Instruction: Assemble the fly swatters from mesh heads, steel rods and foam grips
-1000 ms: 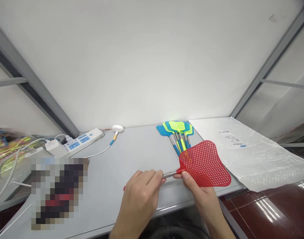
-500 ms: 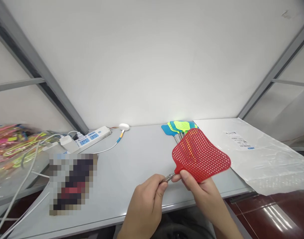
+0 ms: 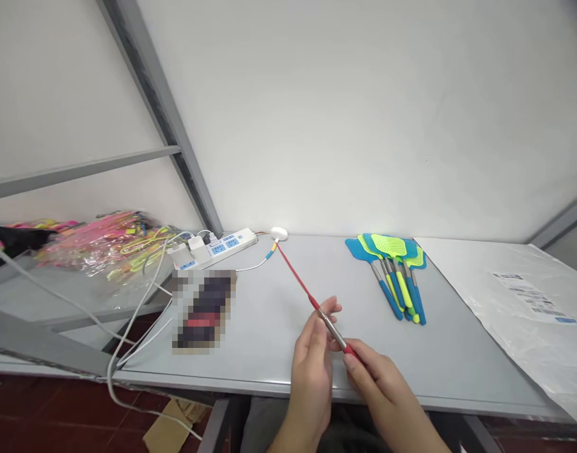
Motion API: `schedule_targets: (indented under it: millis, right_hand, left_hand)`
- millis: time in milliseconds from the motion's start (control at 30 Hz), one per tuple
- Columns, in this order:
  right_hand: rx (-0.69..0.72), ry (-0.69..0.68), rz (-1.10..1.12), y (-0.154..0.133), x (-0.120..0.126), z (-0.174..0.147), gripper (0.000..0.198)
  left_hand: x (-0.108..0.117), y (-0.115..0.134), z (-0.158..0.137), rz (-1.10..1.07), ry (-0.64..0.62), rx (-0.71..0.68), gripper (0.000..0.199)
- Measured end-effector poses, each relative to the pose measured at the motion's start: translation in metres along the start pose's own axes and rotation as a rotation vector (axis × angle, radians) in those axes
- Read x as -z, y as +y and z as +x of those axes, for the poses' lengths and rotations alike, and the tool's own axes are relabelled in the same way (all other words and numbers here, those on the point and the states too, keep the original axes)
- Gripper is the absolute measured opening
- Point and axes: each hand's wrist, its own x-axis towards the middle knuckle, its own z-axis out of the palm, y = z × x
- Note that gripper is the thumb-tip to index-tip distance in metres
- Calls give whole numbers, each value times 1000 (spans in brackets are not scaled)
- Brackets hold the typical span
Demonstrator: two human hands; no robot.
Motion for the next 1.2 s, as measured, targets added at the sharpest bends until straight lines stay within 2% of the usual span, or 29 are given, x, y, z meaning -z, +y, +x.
schedule_targets:
  millis: [133, 267, 333, 433, 533, 600, 667, 867, 967, 1033, 1100, 1200]
  right_hand:
    - [-122, -102, 220, -3, 6, -6, 43]
    - [-163, -265, 265, -9, 6, -10, 45]
    - [-182, -318, 293, -9, 4, -11, 44]
    - [-232, -342, 507, -4, 0, -11, 42]
    - [-362, -411, 793, 1, -3, -11, 37]
    - [-409, -424, 849, 1, -4, -10, 36]
    - [-369, -366, 718, -1, -3, -8, 36]
    - [-2, -17, -192, -16, 2, 4, 27]
    - [139, 61, -466, -19, -4, 12, 26]
    - [193, 90, -542, -20, -10, 16, 28]
    - [200, 87, -526, -23, -16, 18, 28]
    - [117, -17, -311, -31, -18, 20, 30]
  left_hand:
    - [6, 10, 7, -184, -76, -41, 36]
    - [11, 14, 8, -204, -90, 5, 40]
    - [12, 14, 7, -193, -112, -20, 40]
    - [13, 15, 4, -183, -180, -79, 41]
    - [12, 16, 2, -175, -236, -70, 46]
    - [13, 15, 2, -155, -225, -52, 47]
    - [14, 14, 4, -134, -196, -27, 46]
    - [18, 11, 12, -167, -163, -46, 41]
    - [16, 11, 10, -132, -209, -25, 40]
    - [13, 10, 7, -106, -233, -32, 40]
    - [12, 11, 3, -104, -224, -77, 41]
    - [11, 12, -1, -110, -192, -142, 44]
